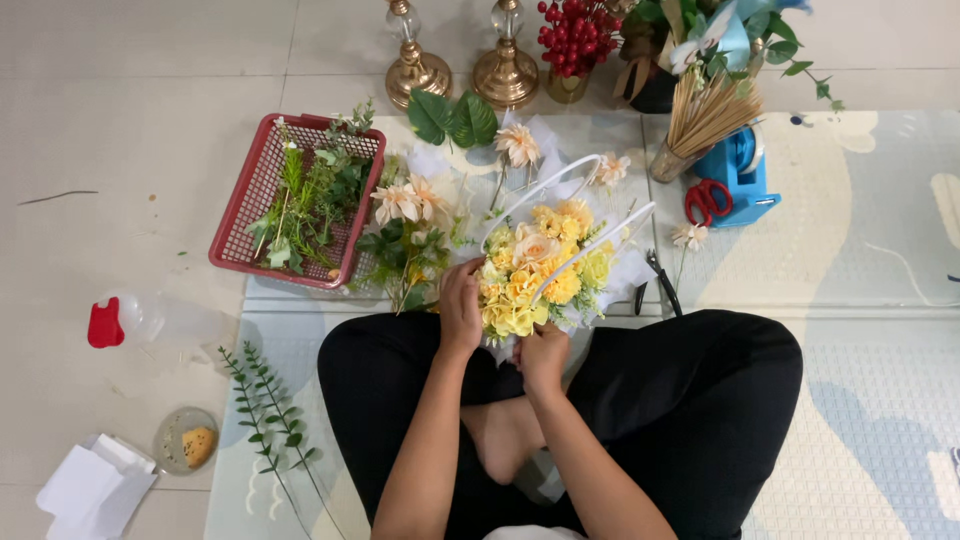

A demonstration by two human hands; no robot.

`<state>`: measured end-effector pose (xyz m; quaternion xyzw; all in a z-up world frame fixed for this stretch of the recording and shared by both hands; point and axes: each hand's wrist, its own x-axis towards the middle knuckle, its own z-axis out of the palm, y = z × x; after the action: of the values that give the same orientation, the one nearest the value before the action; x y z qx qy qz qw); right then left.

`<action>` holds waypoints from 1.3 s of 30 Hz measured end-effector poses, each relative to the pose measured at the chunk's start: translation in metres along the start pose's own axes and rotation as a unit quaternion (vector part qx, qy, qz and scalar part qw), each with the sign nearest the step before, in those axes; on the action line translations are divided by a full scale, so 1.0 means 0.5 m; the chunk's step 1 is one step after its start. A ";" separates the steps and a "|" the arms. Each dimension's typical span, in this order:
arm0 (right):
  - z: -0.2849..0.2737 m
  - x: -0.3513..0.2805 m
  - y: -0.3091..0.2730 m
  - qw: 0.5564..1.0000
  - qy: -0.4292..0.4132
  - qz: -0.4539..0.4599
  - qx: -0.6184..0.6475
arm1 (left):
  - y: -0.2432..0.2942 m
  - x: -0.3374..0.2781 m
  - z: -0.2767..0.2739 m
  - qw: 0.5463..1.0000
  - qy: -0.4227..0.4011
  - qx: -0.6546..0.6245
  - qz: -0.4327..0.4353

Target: The person arranges artificial flowers into a white basket by hand, picking up loose flower heads and stems from the floor and inserting them into the existing arrangement.

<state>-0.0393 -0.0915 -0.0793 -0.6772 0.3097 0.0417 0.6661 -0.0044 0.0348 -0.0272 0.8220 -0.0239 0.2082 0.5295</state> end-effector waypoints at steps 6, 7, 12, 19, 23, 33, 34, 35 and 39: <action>-0.037 0.012 -0.011 0.956 0.004 -0.088 -0.280 | 0.010 -0.001 -0.011 0.998 0.007 -0.060 -0.020; -0.036 0.000 -0.026 0.956 0.004 -0.089 -0.281 | 0.012 -0.001 -0.012 0.998 0.008 -0.061 -0.020; -0.055 -0.044 -0.115 0.960 -0.146 0.185 0.155 | -0.007 -0.005 -0.008 0.998 0.014 -0.048 -0.025; -0.057 -0.060 -0.073 0.992 -0.077 0.064 0.076 | -0.003 -0.013 0.002 0.996 0.010 -0.076 -0.055; -0.041 -0.085 -0.090 0.989 -0.084 0.007 0.125 | 0.010 -0.014 -0.006 0.997 0.003 -0.055 -0.049; -0.041 -0.080 -0.102 0.982 -0.144 0.046 0.111 | 0.009 -0.013 -0.006 0.995 0.007 -0.067 -0.067; -0.044 -0.063 -0.077 0.982 -0.143 0.047 0.111 | 0.006 -0.015 -0.005 0.995 0.005 -0.067 -0.067; -0.046 -0.046 -0.052 0.983 -0.148 0.038 0.101 | 0.003 -0.017 -0.004 0.995 0.006 -0.068 -0.068; -0.055 -0.048 -0.067 0.979 -0.153 0.047 0.129 | 0.038 -0.007 -0.011 0.994 -0.002 -0.074 -0.075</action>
<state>-0.0526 -0.1109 -0.0355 -0.5561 0.2383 0.1359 0.7845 -0.0142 0.0305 -0.0105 0.7807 0.0214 0.1638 0.6027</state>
